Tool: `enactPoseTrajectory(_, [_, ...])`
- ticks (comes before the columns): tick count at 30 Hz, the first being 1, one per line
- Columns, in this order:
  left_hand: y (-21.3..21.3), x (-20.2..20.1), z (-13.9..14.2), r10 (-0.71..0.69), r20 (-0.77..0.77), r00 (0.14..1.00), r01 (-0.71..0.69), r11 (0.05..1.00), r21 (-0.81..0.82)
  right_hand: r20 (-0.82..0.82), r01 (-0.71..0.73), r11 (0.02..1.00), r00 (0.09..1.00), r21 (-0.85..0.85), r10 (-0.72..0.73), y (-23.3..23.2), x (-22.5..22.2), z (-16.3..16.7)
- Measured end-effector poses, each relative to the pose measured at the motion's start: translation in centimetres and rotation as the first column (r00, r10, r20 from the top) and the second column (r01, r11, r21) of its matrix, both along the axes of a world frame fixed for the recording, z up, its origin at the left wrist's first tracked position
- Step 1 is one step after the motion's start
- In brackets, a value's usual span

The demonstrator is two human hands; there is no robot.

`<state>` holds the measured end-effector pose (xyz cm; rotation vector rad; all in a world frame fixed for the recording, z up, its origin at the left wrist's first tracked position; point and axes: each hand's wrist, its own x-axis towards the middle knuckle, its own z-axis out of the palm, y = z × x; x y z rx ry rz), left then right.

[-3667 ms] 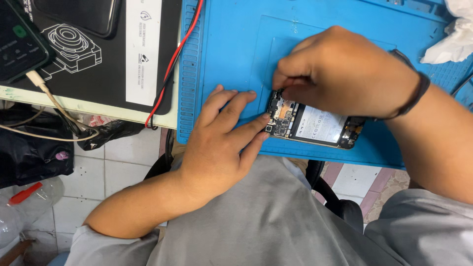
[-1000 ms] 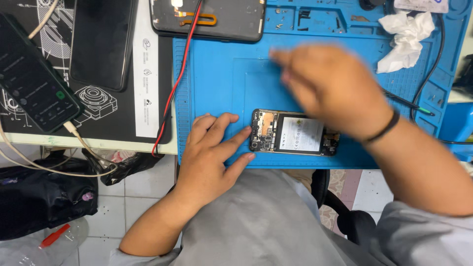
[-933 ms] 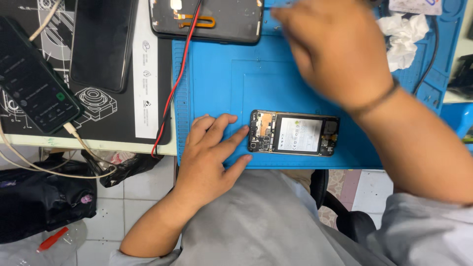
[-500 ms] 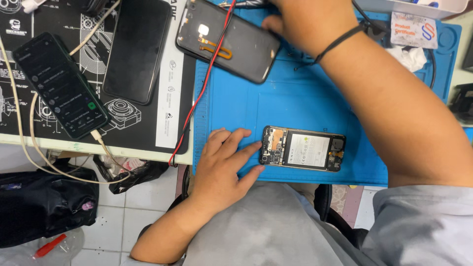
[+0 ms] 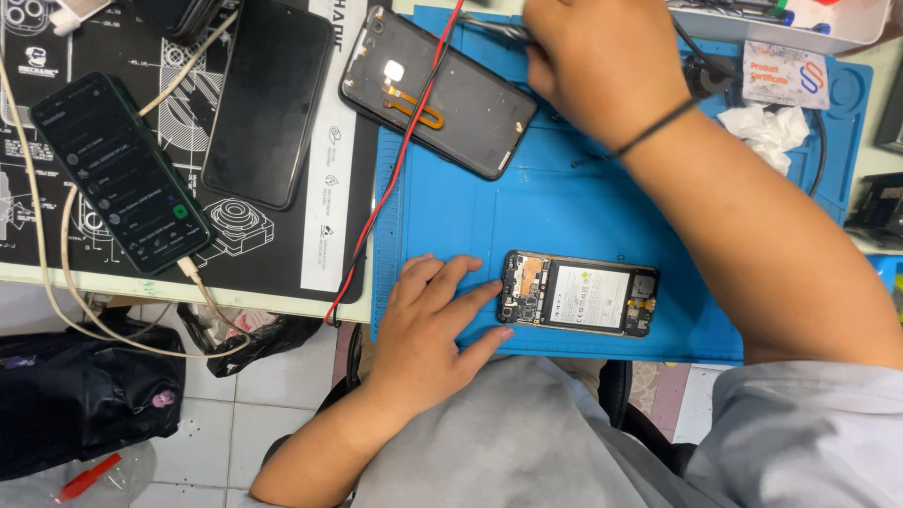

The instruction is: The person repairs a smartphone at a workbench. They unscrew and pry open the phone's back cover with a screwdriver, work on the internal components, use a second phone, then power on the repaired phone and dial a number on its keypad to test it.

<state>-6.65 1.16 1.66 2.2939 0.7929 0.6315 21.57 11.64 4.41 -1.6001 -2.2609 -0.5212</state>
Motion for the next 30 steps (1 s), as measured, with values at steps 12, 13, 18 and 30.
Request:
enactPoseTrajectory(12, [4.6, 2.1, 3.8, 0.001, 0.266, 0.964, -0.036, 0.991, 0.127, -0.453, -0.038, 0.968, 0.888, -0.248, -0.082, -15.7, -0.5, 4.8])
enactPoseTrajectory(13, [4.8, 2.9, 4.0, -0.033, 0.265, 0.964, -0.002, 0.991, 0.131, -0.477, -0.048, 0.964, 0.875, -0.261, -0.086, -16.5, -0.4, 4.9])
enactPoseTrajectory(18, [4.3, 5.5, 4.8, -0.157, 0.236, 0.959, 0.130, 0.984, 0.125, -0.589, -0.044, 0.907, 0.773, -0.419, -0.235, -18.8, 0.8, 4.4])
enactPoseTrajectory(30, [2.5, 5.1, 3.1, -0.042, 0.442, 0.896, 0.246, 0.875, -0.416, -0.749, -0.123, 0.887, 0.594, -0.446, -0.294, -21.8, 1.4, 2.6])
